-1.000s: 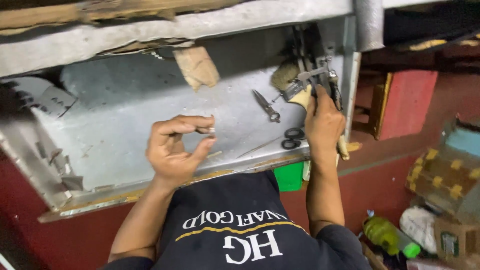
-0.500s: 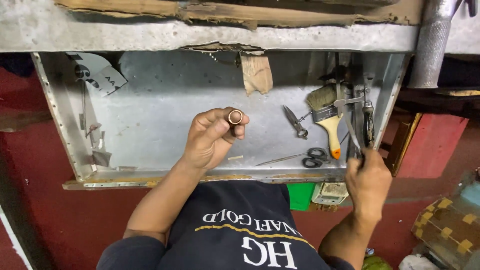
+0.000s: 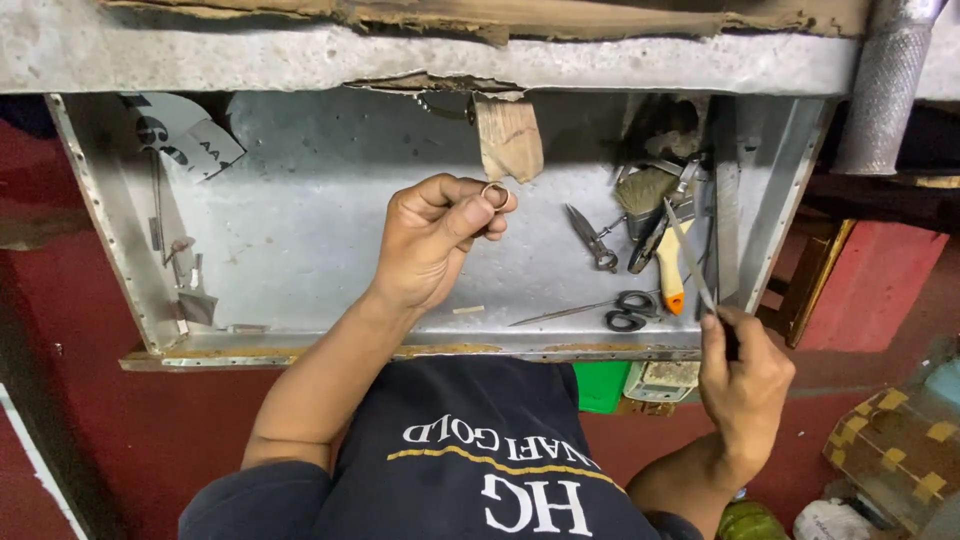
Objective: The person holds a small metal ring and uses a metal file to smooth its surface. They rotate the ring to work different sides, then briefly use a brush to remove filings before continuing to file the ring.
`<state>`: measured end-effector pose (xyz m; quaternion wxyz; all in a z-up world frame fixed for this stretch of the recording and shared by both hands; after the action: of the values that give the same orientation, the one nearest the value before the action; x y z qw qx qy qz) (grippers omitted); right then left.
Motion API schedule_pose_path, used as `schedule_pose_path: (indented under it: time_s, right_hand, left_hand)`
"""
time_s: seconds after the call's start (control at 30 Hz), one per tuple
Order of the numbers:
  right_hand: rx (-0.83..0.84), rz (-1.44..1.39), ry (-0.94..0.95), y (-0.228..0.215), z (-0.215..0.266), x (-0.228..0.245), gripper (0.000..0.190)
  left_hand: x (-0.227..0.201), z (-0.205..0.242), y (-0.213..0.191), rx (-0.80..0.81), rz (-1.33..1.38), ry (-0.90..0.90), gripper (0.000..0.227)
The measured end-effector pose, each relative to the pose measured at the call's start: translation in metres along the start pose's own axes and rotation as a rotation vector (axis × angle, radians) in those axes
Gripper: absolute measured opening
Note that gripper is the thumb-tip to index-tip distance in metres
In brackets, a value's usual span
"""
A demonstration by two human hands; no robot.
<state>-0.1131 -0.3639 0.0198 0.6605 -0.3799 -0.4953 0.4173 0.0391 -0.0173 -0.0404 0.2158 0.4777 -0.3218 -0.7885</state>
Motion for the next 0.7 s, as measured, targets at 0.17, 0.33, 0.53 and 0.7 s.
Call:
schedule_pose_path:
  time_s: [0.17,0.33,0.53,0.7]
  right_hand:
    - [-0.214,-0.126,-0.148,0.048,0.009,0.004,0.013]
    - [-0.426,-0.469,-0.520,0.066,-0.044,0.108,0.025]
    - [-0.445,-0.325,-0.646,0.047,-0.079,0.162,0.043]
    - [-0.422,-0.310,-0.717,0.040,-0.086,0.161,0.035]
  left_hand:
    - [0.013,-0.003,0.002,-0.023,0.103,0.134,0.009]
    - [0.009,-0.002,0.006,-0.033,0.094,0.124,0.007]
    - [0.004,-0.004,-0.002,-0.051,0.044,0.191,0.009]
    - [-0.013,-0.006,0.005,-0.021,-0.065,0.162,0.015]
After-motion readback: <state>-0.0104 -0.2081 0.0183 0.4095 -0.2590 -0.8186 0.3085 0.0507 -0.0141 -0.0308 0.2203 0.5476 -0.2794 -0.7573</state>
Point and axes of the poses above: each hand's wrist, its own z-axis away from the middle knuckle, its own y-axis out of the palm, x = y × z, the point moved 2 cm from there along -z, towards the middle knuckle, and after that the axes turned 5 degrees about x, right-handed, at the moved point
